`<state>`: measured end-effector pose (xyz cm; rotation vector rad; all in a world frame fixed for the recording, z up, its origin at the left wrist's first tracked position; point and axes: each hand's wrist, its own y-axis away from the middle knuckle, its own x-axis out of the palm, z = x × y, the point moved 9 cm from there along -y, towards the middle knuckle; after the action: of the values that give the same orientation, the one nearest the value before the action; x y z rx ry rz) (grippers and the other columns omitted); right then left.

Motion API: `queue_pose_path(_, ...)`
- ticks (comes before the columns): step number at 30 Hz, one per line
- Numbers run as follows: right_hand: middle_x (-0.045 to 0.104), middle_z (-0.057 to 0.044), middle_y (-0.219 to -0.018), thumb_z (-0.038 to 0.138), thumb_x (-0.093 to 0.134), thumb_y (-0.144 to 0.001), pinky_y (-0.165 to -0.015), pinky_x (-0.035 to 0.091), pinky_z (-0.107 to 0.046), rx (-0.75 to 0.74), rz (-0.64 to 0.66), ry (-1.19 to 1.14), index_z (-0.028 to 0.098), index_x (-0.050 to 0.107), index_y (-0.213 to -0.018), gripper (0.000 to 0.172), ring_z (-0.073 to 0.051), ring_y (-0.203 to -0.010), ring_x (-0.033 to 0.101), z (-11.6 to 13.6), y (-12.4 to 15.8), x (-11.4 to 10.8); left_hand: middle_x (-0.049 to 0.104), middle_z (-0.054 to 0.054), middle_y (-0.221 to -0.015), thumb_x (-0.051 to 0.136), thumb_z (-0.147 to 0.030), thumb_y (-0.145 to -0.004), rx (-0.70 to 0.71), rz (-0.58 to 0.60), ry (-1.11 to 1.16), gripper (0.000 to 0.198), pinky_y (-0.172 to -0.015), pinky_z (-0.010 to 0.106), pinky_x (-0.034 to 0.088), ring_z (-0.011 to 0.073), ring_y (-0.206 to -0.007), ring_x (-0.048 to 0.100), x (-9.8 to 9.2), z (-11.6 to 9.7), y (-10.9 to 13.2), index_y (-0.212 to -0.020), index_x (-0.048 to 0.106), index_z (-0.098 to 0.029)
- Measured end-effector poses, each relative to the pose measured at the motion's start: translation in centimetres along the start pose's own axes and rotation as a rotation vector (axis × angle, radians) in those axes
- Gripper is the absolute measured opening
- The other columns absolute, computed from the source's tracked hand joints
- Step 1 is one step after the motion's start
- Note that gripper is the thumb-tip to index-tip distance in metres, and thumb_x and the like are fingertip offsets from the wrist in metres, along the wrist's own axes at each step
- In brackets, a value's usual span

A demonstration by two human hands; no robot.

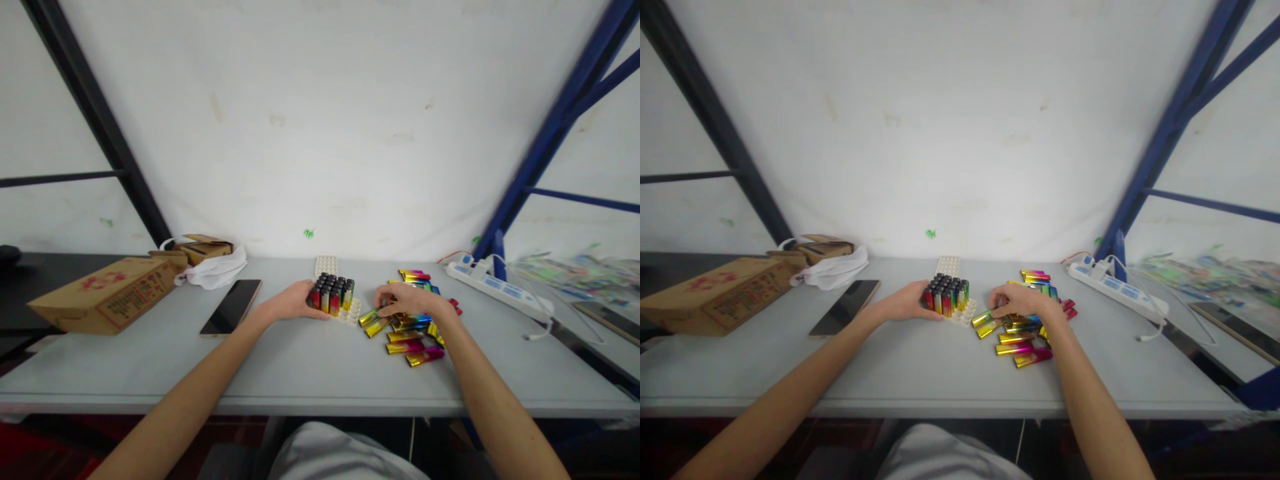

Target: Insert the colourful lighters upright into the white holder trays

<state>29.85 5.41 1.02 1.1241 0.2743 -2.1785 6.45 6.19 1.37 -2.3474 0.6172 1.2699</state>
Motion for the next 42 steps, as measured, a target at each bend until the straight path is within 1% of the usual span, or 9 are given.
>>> queue_pose_path(4,0.073,-0.006,-0.086,0.036,0.067,-0.085,-0.070,0.048,-0.031,-0.036,-0.012,0.042,0.016,0.075,-0.102,0.027,-0.020,-0.076,0.063,0.2,-0.1,-0.3,0.075,0.009,-0.108,0.080,-0.073,-0.061,-0.030,0.000,-0.045,0.075,-0.083,0.036,0.053,0.0318,-0.095,0.068,0.1,0.5,0.0,-0.108,0.068,-0.017)
queue_pose_path(8,0.073,-0.008,-0.101,0.043,0.068,-0.087,-0.085,0.049,-0.035,-0.091,-0.136,0.005,0.017,0.075,-0.103,0.031,-0.023,-0.091,0.065,1.0,0.3,-1.7,0.074,0.010,-0.111,0.080,-0.073,-0.062,-0.029,0.005,-0.042,0.076,-0.085,0.037,0.053,0.0314,-0.097,0.068,0.2,0.7,-0.1,-0.111,0.067,-0.016)
queue_pose_path(15,0.074,-0.009,-0.106,0.052,0.071,-0.088,-0.097,0.049,-0.039,-0.257,-0.266,-0.607,0.020,0.067,-0.100,0.035,-0.023,-0.104,0.067,4.1,-0.9,-1.4,0.073,0.010,-0.111,0.081,-0.070,-0.064,0.000,0.018,-0.025,0.075,-0.086,0.036,0.052,0.0311,-0.098,0.067,0.2,0.2,-0.1,-0.113,0.067,-0.016)
queue_pose_path(19,0.070,-0.002,-0.084,0.053,0.077,-0.084,-0.081,0.052,-0.032,-0.240,-0.378,-0.818,0.021,0.062,-0.099,0.038,-0.019,-0.083,0.068,3.9,-1.9,-0.9,0.074,0.008,-0.110,0.082,-0.069,-0.062,0.006,-0.010,-0.010,0.074,-0.087,0.036,0.052,0.0310,-0.098,0.068,0.0,0.1,0.0,-0.112,0.069,-0.017)
queue_pose_path(23,0.060,0.002,-0.082,0.056,0.066,-0.092,-0.069,0.050,-0.028,-0.256,-0.384,-0.861,0.022,0.059,-0.096,0.035,-0.015,-0.073,0.066,4.2,-2.0,-0.9,0.074,0.009,-0.110,0.081,-0.070,-0.063,0.009,-0.004,-0.024,0.074,-0.087,0.037,0.053,0.0314,-0.097,0.068,0.1,0.1,-0.1,-0.111,0.069,-0.016)
queue_pose_path(27,0.052,0.006,-0.076,0.059,0.062,-0.093,-0.048,0.040,-0.023,-0.252,-0.421,-0.925,0.025,0.053,-0.098,0.035,-0.008,-0.049,0.043,4.3,-1.8,-1.4,0.074,0.009,-0.109,0.081,-0.071,-0.062,0.005,-0.009,-0.018,0.075,-0.086,0.037,0.053,0.0317,-0.097,0.068,0.1,0.2,-0.1,-0.110,0.069,-0.016)
queue_pose_path(31,0.031,0.010,-0.061,0.066,0.058,-0.090,-0.042,0.019,-0.020,-0.138,-0.470,-0.803,0.025,0.049,-0.091,0.043,-0.008,-0.046,0.022,3.9,-2.0,-1.1,0.074,0.010,-0.110,0.082,-0.070,-0.062,0.013,-0.011,-0.012,0.075,-0.087,0.037,0.052,0.0316,-0.098,0.068,0.1,0.2,-0.1,-0.112,0.069,-0.016)
queue_pose_path(37,0.036,0.004,-0.058,0.068,0.046,-0.091,-0.052,0.026,-0.027,-0.076,-0.687,-0.271,0.023,0.038,-0.063,0.054,-0.012,-0.056,0.034,4.7,-1.6,-1.7,0.073,0.011,-0.114,0.083,-0.067,-0.063,0.011,-0.001,-0.010,0.075,-0.090,0.038,0.052,0.0316,-0.100,0.068,0.2,0.2,-0.1,-0.115,0.068,-0.015)
queue_pose_path(42,0.031,0.003,-0.057,0.053,0.043,-0.086,-0.055,0.022,-0.029,-0.053,-0.811,-0.103,0.023,0.031,-0.058,0.043,-0.013,-0.057,0.033,5.4,-0.9,-1.9,0.075,0.009,-0.110,0.085,-0.066,-0.061,0.027,-0.014,0.042,0.073,-0.088,0.036,0.052,0.0311,-0.099,0.069,0.1,0.2,-0.1,-0.114,0.070,-0.018)
